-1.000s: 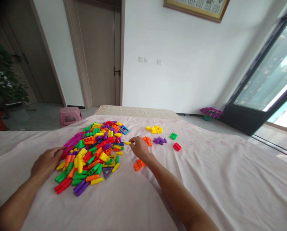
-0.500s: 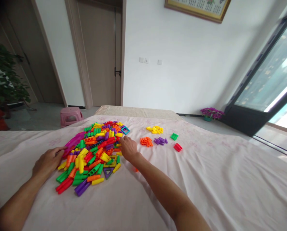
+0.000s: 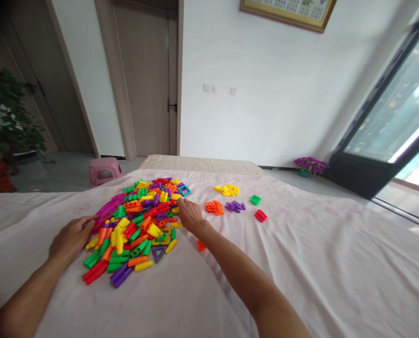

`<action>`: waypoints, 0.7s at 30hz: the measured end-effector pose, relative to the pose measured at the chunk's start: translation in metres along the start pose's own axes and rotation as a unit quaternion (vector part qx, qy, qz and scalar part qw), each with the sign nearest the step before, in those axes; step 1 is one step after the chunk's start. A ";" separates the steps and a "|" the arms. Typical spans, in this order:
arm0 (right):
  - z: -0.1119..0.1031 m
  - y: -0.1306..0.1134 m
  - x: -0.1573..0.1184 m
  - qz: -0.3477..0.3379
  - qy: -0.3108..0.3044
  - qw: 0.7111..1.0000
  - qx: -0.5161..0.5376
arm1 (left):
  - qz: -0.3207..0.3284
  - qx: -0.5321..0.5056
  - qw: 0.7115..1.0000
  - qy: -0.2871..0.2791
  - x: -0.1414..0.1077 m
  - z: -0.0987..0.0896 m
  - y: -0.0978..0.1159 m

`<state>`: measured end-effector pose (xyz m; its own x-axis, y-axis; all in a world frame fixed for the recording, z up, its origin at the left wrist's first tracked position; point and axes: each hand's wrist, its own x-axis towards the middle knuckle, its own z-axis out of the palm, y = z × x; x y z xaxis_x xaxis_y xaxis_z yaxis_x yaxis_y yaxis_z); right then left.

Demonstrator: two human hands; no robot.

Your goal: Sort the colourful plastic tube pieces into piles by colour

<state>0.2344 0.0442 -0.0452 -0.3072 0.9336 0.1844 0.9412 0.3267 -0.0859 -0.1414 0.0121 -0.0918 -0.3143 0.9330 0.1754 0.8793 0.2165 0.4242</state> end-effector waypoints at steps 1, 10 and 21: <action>0.000 0.001 -0.001 -0.002 0.002 1.000 0.007 | 0.001 -0.001 1.000 -0.002 0.000 0.000 0.000; -0.022 0.035 -0.020 -0.034 0.019 0.989 0.140 | 0.003 -0.014 1.000 -0.005 0.001 0.002 -0.003; -0.005 0.015 -0.013 -0.015 -0.029 0.996 0.083 | 0.002 -0.016 1.000 -0.014 0.002 0.001 -0.002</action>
<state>0.2531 0.0362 -0.0435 -0.3467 0.9286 0.1324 0.8969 0.3695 -0.2428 -0.1439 0.0140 -0.0931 -0.3008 0.9414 0.1524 0.8680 0.2041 0.4527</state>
